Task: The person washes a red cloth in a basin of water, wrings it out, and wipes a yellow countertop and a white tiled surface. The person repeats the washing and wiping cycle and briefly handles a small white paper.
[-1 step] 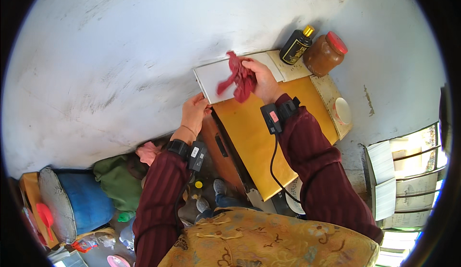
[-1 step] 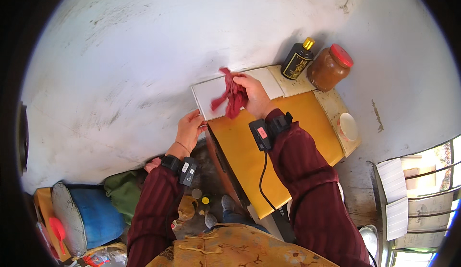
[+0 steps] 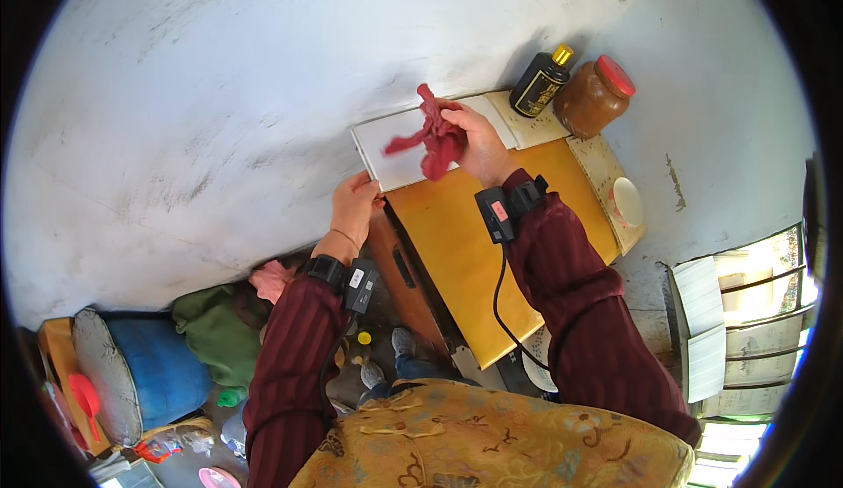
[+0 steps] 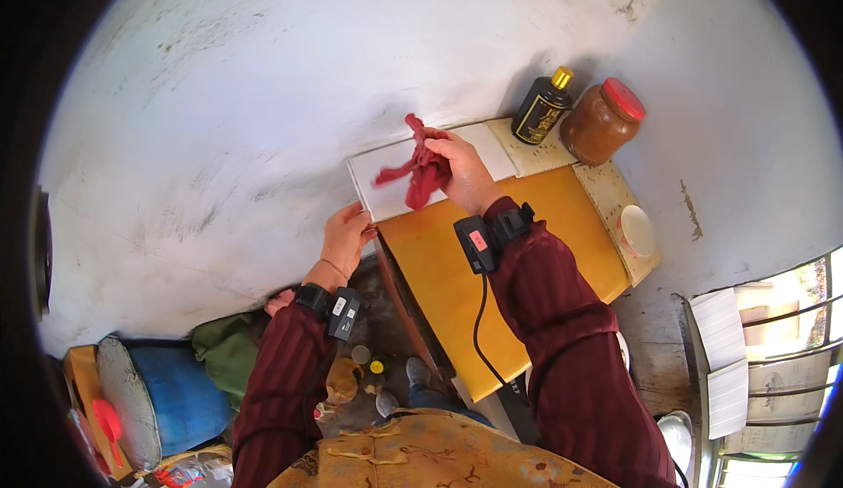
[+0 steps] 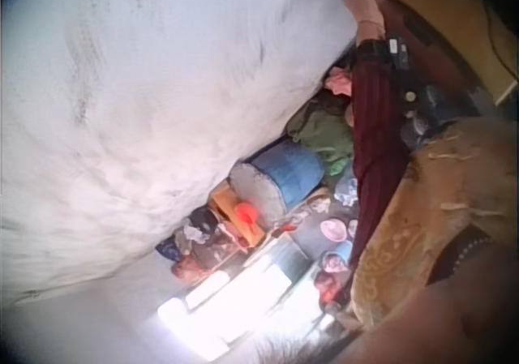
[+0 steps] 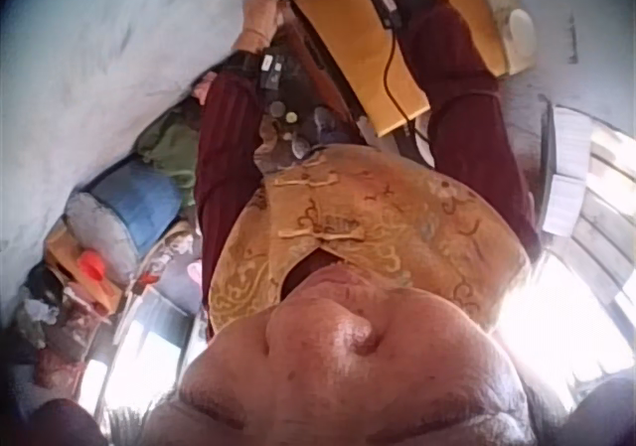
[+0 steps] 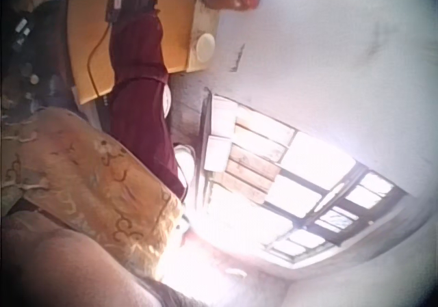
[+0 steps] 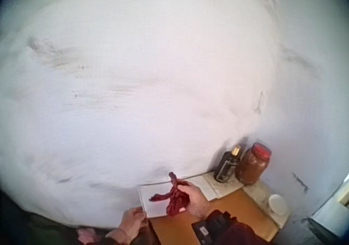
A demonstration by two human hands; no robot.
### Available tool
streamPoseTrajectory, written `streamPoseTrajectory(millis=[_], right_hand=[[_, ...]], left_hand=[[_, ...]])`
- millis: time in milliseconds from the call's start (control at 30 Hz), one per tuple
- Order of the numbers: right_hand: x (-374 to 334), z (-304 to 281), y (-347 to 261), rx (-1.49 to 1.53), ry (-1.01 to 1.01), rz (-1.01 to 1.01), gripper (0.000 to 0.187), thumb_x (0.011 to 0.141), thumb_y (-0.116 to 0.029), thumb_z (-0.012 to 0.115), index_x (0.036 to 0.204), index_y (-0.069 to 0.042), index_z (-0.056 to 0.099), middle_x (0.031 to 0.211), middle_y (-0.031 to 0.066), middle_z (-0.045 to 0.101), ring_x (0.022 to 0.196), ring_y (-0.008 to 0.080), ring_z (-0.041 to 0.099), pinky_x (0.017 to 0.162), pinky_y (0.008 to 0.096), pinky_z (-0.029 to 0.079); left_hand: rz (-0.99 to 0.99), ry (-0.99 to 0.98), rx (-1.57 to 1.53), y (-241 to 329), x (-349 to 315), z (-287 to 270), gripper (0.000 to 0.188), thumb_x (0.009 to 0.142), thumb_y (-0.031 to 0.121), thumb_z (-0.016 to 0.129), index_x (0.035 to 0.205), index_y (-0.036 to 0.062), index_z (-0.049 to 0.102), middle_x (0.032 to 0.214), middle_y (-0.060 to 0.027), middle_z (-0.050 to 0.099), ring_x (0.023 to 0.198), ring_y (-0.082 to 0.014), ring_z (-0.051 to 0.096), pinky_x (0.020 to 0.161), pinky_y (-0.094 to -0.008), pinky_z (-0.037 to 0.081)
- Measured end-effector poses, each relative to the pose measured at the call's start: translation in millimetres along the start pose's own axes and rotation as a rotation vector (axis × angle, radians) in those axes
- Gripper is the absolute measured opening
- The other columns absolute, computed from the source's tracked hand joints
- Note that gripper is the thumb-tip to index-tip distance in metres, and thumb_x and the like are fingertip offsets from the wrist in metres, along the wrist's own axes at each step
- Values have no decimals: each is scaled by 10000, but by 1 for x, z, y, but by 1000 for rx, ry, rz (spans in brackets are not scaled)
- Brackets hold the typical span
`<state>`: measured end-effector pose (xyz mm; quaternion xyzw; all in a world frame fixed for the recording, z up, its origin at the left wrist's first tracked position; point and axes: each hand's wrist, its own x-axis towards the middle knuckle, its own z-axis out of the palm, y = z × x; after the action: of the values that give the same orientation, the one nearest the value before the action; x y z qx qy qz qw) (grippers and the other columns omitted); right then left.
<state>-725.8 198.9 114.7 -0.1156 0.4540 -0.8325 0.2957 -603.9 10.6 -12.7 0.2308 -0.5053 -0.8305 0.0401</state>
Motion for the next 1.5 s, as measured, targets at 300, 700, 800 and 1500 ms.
streamPoseTrajectory(millis=[300,700,800,1500], right_hand=[[12,-46,46,-1518,-242,-606,461,761,-258,757,1149,-33,652,1287,205,549,1172,375,534,1020,419,444],[63,-50,53,-1776,367,-531,158,830,-146,580,902,-26,652,950,180,652,937,380,615,822,486,496],[61,-31,78,-1725,-147,-738,137,810,-129,589,894,-36,643,972,172,652,926,379,611,808,489,496],[85,-147,2,-1853,483,-370,204,853,-218,575,834,-59,700,955,164,678,945,367,634,818,474,507]], left_hand=[[-4,50,-86,2,4,6,293,955,50,607,1242,-9,614,1061,-78,683,887,-176,649,754,-323,537],[-25,54,-61,2,4,7,250,959,79,615,1200,19,641,1013,-56,680,848,-175,633,717,-339,546],[-32,50,-60,4,3,8,246,954,82,623,1190,18,642,1012,-57,680,848,-176,631,711,-341,543],[-31,73,-23,7,-1,9,331,967,74,605,1279,-28,561,1064,-75,642,904,-214,637,741,-409,561]])
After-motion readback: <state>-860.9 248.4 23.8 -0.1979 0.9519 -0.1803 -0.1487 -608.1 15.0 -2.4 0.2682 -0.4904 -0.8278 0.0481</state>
